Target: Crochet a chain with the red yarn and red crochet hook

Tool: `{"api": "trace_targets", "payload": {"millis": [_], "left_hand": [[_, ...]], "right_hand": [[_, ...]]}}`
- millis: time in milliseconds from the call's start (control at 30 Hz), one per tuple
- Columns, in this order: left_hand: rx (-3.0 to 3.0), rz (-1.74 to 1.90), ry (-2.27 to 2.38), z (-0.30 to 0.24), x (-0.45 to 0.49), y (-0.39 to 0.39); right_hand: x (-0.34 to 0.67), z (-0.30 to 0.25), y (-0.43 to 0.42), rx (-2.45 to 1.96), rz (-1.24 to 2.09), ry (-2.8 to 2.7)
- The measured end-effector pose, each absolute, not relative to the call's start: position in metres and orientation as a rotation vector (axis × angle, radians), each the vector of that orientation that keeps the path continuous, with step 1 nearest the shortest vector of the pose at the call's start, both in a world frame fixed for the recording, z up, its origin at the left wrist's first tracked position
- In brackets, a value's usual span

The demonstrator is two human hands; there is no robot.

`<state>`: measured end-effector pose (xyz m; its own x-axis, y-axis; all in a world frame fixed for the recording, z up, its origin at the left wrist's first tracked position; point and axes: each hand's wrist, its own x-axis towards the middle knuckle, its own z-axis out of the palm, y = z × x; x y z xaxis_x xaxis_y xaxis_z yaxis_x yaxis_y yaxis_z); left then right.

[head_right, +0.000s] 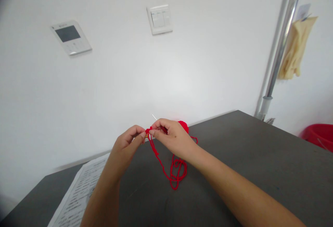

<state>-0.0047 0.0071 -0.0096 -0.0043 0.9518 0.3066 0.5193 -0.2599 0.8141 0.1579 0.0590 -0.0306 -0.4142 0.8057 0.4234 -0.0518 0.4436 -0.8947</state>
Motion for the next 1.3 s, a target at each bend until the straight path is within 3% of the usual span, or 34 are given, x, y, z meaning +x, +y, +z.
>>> {"api": "trace_targets", "payload": {"millis": [400, 1300], "left_hand": [[1.825, 1.175, 1.45, -0.0086, -0.0048, 0.0086], [1.852, 1.149, 1.488, -0.0048, -0.0036, 0.0024]], "right_hand": [[0.1578, -0.0305, 0.0574, -0.574, 1.188, -1.702], [0.1579, -0.0296, 0.0555, -0.637, 1.022, -1.808]]}}
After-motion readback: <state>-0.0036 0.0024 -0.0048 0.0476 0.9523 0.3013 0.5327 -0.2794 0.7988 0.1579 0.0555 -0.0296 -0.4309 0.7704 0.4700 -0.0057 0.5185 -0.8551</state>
